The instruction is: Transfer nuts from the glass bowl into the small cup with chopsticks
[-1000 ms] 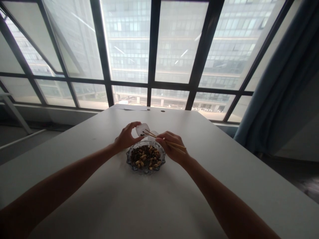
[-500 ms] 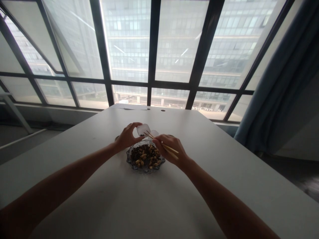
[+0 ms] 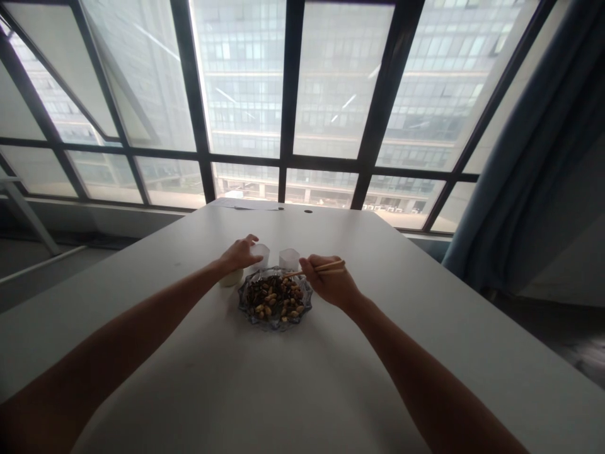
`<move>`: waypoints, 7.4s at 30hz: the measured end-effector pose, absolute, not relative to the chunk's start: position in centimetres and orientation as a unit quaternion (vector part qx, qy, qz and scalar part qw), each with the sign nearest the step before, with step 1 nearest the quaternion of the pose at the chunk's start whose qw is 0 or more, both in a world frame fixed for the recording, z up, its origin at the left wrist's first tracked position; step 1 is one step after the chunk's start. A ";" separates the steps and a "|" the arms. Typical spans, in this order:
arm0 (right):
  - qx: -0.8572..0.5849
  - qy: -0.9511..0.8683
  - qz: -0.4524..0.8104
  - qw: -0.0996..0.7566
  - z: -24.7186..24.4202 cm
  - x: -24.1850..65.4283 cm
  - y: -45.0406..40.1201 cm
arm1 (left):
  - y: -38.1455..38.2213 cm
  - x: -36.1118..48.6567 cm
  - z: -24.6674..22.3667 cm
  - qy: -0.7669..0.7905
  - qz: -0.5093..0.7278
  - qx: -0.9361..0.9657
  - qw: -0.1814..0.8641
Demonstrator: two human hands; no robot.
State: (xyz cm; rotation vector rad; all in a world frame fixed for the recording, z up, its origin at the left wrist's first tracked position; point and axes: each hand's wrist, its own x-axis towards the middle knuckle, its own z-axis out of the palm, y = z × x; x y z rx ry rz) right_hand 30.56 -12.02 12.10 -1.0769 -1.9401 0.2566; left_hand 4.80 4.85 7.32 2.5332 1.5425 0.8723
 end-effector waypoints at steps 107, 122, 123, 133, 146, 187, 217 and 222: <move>-0.450 -0.750 0.259 0.411 12.3 28.8 -10.9 | -2.4 -0.5 3.6 0.460 0.373 0.805 -0.021; -0.489 -0.594 0.322 0.552 11.3 29.9 -8.9 | -0.8 -3.0 2.1 0.429 0.409 0.789 0.163; -0.491 -0.561 0.336 0.576 11.2 30.3 -8.5 | -0.9 -3.0 2.1 0.423 0.414 0.794 0.143; -0.482 -0.414 0.437 0.637 11.2 31.2 -7.4 | -1.2 -2.3 2.0 0.348 0.441 0.827 0.034; -0.477 -0.624 0.221 0.578 14.2 32.0 -10.1 | -0.9 -2.3 2.2 0.454 0.442 0.768 0.092; -0.465 -0.714 0.275 0.445 12.9 30.0 -10.3 | -0.8 -2.1 2.3 0.477 0.434 0.751 0.142; -0.482 -0.419 0.158 0.753 13.9 38.4 -6.3 | -1.5 10.0 10.0 0.374 0.261 0.889 0.048; -0.500 -0.457 0.123 0.725 15.4 40.2 -7.7 | -0.8 17.6 9.2 0.332 0.162 0.929 0.032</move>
